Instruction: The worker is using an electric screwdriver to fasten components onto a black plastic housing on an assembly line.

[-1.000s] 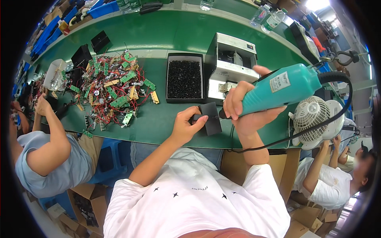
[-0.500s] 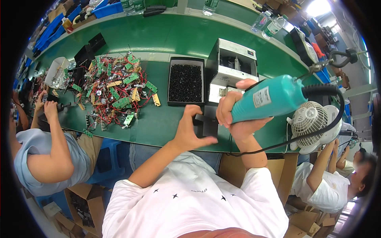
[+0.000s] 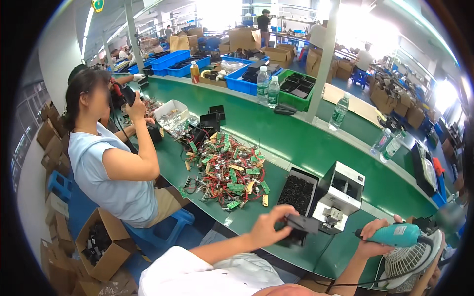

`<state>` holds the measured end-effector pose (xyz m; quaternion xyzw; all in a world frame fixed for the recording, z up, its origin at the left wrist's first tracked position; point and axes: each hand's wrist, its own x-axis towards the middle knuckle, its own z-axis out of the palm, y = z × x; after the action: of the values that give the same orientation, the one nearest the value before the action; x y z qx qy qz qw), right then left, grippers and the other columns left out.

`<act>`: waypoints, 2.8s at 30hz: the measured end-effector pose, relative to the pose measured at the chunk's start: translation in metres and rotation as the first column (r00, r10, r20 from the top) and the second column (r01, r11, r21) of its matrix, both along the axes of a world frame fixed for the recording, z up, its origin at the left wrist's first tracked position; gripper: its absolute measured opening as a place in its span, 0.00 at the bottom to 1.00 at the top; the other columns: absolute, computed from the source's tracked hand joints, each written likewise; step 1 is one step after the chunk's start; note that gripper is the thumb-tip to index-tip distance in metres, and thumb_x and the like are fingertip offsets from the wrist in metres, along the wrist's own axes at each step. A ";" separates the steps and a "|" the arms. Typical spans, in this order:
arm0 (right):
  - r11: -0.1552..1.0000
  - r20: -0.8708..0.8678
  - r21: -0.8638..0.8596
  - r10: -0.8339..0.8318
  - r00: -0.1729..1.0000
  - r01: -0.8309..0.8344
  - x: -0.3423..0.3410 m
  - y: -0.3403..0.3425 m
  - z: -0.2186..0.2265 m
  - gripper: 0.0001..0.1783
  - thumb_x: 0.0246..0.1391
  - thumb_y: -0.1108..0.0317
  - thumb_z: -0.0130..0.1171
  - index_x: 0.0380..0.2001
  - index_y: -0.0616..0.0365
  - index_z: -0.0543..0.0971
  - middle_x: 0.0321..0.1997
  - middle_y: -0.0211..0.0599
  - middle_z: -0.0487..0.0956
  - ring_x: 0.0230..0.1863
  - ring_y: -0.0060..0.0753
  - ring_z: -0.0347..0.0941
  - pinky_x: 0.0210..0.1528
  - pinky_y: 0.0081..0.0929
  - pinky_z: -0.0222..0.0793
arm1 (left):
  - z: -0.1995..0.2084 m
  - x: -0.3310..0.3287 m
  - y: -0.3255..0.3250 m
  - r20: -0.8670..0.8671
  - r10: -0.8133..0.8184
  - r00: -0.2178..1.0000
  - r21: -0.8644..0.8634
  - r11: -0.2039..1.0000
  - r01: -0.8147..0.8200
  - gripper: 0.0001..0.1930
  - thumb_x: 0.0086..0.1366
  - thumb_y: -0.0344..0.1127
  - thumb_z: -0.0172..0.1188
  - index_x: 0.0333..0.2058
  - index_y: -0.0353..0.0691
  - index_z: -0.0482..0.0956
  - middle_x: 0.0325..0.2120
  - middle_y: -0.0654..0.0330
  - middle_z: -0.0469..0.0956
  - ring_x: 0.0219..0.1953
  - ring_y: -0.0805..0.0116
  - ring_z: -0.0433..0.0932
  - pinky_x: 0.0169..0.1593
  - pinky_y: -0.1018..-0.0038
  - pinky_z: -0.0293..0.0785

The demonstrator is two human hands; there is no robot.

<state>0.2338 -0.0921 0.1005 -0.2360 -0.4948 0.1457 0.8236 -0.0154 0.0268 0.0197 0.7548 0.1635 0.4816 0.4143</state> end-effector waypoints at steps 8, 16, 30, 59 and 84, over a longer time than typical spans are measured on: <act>0.845 0.012 -0.246 -0.488 0.873 0.475 0.056 -0.001 -0.055 0.37 0.58 0.36 0.38 0.56 0.57 0.60 0.25 0.36 0.73 0.21 0.24 0.66 0.24 0.20 0.63 | 0.066 0.078 0.190 -0.529 0.151 0.835 -0.106 0.964 -0.242 0.21 0.55 0.46 0.62 0.43 0.41 0.71 0.29 0.59 0.79 0.30 0.65 0.77 0.37 0.73 0.72; 0.853 -0.007 -0.308 -0.446 0.895 0.422 0.081 -0.020 -0.081 0.36 0.59 0.44 0.36 0.60 0.62 0.59 0.27 0.36 0.73 0.27 0.28 0.69 0.35 0.24 0.66 | 0.041 0.150 0.224 -0.407 0.216 0.888 -0.124 0.950 -0.288 0.18 0.58 0.41 0.59 0.41 0.35 0.71 0.30 0.56 0.76 0.30 0.66 0.76 0.32 0.76 0.72; 0.989 -0.571 -0.149 -0.102 0.815 0.019 0.084 -0.022 -0.066 0.35 0.59 0.38 0.33 0.49 0.60 0.69 0.33 0.35 0.73 0.28 0.27 0.68 0.36 0.24 0.65 | 0.050 0.075 0.050 -0.229 -0.301 0.926 -0.118 0.953 0.280 0.02 0.55 0.25 0.55 0.24 0.38 0.74 0.18 0.62 0.71 0.19 0.71 0.66 0.26 0.78 0.66; 0.847 -0.203 -0.465 -0.384 0.901 0.257 0.097 0.003 -0.113 0.16 0.58 0.68 0.45 0.47 0.62 0.70 0.23 0.31 0.68 0.21 0.22 0.64 0.28 0.18 0.65 | -0.061 0.023 -0.006 -0.455 -0.093 0.885 0.572 0.732 0.371 0.08 0.57 0.36 0.58 0.23 0.42 0.69 0.20 0.61 0.73 0.23 0.63 0.73 0.32 0.72 0.69; 0.774 -0.170 -0.507 -0.521 0.837 0.379 0.147 0.019 -0.187 0.24 0.53 0.58 0.52 0.51 0.59 0.71 0.30 0.34 0.74 0.28 0.26 0.70 0.29 0.24 0.73 | -0.042 0.027 -0.002 -0.526 -0.063 0.848 0.331 0.904 0.272 0.08 0.52 0.31 0.61 0.20 0.40 0.70 0.16 0.60 0.71 0.19 0.59 0.69 0.29 0.69 0.66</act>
<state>0.3803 -0.0728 -0.0866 -0.5088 -0.2436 0.0873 0.8211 0.0114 0.0251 -0.0220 0.9328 0.0977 0.2520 0.2384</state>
